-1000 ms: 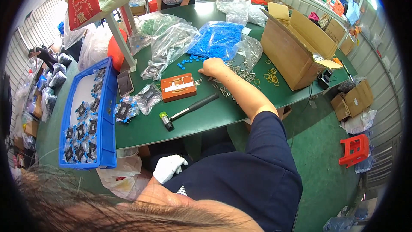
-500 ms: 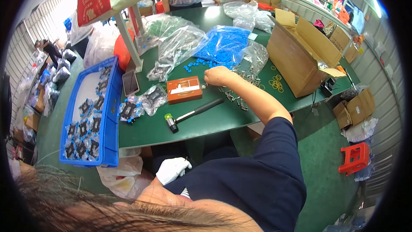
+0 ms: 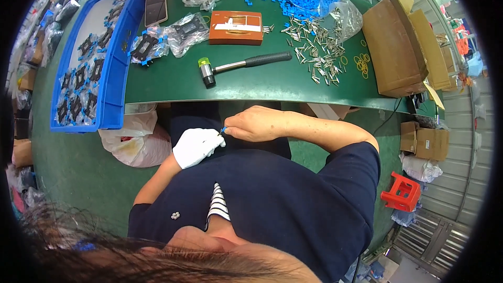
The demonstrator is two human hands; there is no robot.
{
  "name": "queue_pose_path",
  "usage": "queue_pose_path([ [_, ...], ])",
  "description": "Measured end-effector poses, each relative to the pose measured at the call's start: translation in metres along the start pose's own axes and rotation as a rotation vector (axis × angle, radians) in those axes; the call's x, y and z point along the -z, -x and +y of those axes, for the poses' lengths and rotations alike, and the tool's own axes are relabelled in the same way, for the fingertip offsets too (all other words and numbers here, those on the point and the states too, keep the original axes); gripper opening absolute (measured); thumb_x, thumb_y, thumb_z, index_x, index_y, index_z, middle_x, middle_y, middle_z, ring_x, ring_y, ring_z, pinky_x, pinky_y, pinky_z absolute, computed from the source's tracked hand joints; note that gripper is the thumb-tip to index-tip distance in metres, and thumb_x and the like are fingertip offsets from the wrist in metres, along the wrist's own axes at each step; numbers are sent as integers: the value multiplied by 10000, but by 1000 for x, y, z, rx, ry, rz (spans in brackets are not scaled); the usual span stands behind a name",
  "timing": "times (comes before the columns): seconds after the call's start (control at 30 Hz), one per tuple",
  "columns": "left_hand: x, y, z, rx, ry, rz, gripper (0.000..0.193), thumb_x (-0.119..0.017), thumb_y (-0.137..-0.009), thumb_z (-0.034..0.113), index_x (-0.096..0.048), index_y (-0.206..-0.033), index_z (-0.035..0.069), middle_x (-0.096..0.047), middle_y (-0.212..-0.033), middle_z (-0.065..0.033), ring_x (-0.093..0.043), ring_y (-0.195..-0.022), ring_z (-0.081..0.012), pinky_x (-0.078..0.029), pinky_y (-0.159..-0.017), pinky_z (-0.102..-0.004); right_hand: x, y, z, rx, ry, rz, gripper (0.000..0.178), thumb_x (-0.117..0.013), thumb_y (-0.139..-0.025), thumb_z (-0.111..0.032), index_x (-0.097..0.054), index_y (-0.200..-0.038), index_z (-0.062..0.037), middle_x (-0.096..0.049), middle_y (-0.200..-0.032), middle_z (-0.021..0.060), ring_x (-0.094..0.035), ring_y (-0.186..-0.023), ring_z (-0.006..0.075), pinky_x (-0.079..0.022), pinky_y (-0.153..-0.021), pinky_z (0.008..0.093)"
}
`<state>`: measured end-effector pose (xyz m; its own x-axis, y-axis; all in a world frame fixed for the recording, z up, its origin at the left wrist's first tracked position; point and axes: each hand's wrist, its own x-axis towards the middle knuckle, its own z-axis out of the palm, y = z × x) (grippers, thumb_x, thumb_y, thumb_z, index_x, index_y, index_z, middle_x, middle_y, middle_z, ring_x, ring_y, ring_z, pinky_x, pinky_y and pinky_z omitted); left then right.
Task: The person assembles small electronic components and places them into individual plastic bags by hand.
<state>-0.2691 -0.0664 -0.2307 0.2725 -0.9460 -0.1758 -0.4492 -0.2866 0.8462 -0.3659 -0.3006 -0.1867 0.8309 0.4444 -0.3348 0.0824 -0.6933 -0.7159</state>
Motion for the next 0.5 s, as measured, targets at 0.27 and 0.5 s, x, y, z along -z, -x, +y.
queue_pose_path([
  [0.27, -6, 2, -1, -88, -72, 8, 259, -585, -996, 305, -684, -863, 105, -679, -791, -114, -649, -723, -335, -507, -640, -437, -8, -1, -2, 32, -53, 6, 313, -425, -1069, -323, -563, -1026, -46, -659, -887, 225, -637, -893, 460, -494, -826, 559],
  [0.5, -6, 0, -3, -123, -128, 26, 361, -535, -1025, 346, -750, -881, 95, -671, -706, -70, -640, -616, -206, -499, -609, -333, -10, -2, 0, 47, -54, 31, 314, -431, -1067, -324, -568, -1020, -45, -657, -880, 225, -638, -887, 455, -495, -814, 552],
])
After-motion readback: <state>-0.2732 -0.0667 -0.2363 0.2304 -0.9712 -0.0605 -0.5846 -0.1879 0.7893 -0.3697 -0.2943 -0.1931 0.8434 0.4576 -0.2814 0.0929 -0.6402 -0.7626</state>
